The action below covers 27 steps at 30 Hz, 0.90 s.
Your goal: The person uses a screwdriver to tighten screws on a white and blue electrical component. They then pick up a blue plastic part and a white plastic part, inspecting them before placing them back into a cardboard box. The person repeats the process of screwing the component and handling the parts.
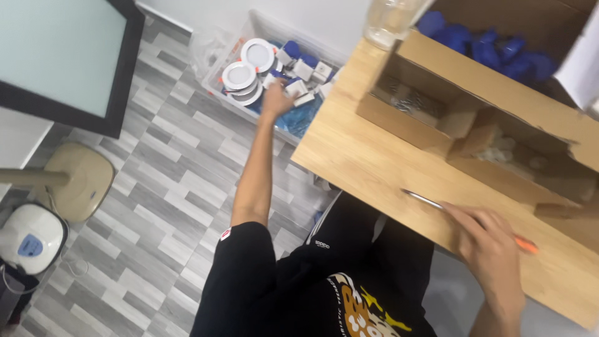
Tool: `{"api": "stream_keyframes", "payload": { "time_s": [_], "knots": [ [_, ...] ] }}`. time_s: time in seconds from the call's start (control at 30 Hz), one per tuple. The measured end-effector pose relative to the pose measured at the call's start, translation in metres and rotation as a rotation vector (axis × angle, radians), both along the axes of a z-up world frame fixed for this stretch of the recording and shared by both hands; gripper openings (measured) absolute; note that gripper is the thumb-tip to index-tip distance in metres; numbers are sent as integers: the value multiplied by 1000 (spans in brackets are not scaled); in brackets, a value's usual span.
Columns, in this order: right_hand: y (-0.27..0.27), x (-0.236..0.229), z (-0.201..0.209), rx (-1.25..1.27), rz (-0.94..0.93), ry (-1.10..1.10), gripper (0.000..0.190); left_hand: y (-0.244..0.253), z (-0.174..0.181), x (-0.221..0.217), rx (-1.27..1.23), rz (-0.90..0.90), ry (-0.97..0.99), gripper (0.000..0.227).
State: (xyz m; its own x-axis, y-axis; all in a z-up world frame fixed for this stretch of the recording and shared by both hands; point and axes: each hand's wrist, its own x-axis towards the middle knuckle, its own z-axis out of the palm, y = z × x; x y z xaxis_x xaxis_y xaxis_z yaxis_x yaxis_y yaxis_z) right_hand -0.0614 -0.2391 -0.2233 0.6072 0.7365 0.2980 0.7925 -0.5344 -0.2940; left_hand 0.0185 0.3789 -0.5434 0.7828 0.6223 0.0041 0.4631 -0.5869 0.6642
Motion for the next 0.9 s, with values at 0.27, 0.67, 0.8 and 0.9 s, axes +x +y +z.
{"api": "stream_keyframes", "payload": {
  "time_s": [0.27,0.67,0.8,0.9],
  "knots": [
    [-106,3,-104,95,-324,-331,44,-80,-18,17,-391,-172,488,114],
    [-98,-1,-103,21,-467,-413,28,-109,-56,52,-158,-248,270,77],
    [-95,10,-102,154,-306,-368,22,-96,-29,56,-13,-193,73,66],
    [-95,28,-105,278,-121,-320,23,-87,-26,68,109,-297,83,75]
  ]
}}
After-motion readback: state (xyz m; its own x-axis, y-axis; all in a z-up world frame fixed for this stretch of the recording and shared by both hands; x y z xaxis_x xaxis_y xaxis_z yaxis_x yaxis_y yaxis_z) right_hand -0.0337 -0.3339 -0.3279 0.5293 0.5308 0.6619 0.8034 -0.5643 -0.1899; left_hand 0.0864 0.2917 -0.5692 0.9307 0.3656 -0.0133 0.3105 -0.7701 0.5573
